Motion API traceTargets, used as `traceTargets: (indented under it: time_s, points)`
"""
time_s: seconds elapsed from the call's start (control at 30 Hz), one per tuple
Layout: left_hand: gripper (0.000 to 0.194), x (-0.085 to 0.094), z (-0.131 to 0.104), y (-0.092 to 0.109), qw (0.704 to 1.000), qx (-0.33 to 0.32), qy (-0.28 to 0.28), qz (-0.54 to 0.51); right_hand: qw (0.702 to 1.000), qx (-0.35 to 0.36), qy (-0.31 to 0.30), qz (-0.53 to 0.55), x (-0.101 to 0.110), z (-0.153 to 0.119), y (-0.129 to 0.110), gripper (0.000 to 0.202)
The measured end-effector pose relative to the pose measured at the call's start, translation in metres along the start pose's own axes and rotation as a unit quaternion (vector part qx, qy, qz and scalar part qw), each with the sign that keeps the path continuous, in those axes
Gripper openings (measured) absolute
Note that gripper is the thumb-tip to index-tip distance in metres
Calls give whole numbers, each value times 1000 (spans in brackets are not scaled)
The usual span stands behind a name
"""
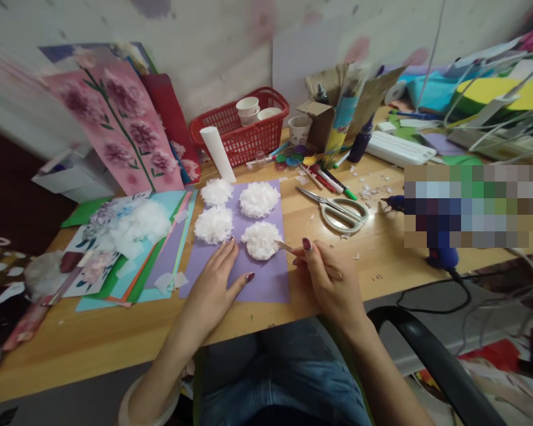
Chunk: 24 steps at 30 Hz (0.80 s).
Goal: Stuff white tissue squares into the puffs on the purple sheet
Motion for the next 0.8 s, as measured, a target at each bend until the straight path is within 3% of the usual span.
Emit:
traceTargets:
  time_s: [0.13, 0.23, 0.43, 0.67, 0.8]
  points:
    - [59, -1, 1, -1, 1000, -4, 7, 9, 992, -60, 93, 53, 7, -7, 5, 52]
    - [60, 0, 2, 0, 1000, -2, 0, 19, 988, -71, 115, 70, 10, -10, 4, 54]
    - [61, -1, 1, 0, 1000, -6, -1, 18, 987, -68, 134, 57, 19, -12, -2, 52]
    - [58, -4, 1, -4, 1000, -10, 18, -5, 957, -36, 279, 66, 43, -15, -18, 49]
    - [46, 10, -2, 15, 993, 13, 75, -95, 960, -8, 256, 111, 42, -17, -22, 46]
Point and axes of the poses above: each hand's wrist, its own z-axis towards the middle knuckle, its own x-axis out of the back of the hand, y = z × x, the point moved 2 cm from there along z, towards the middle knuckle, and after that the axes turned 9 degrees about x, right-handed, at the moved point
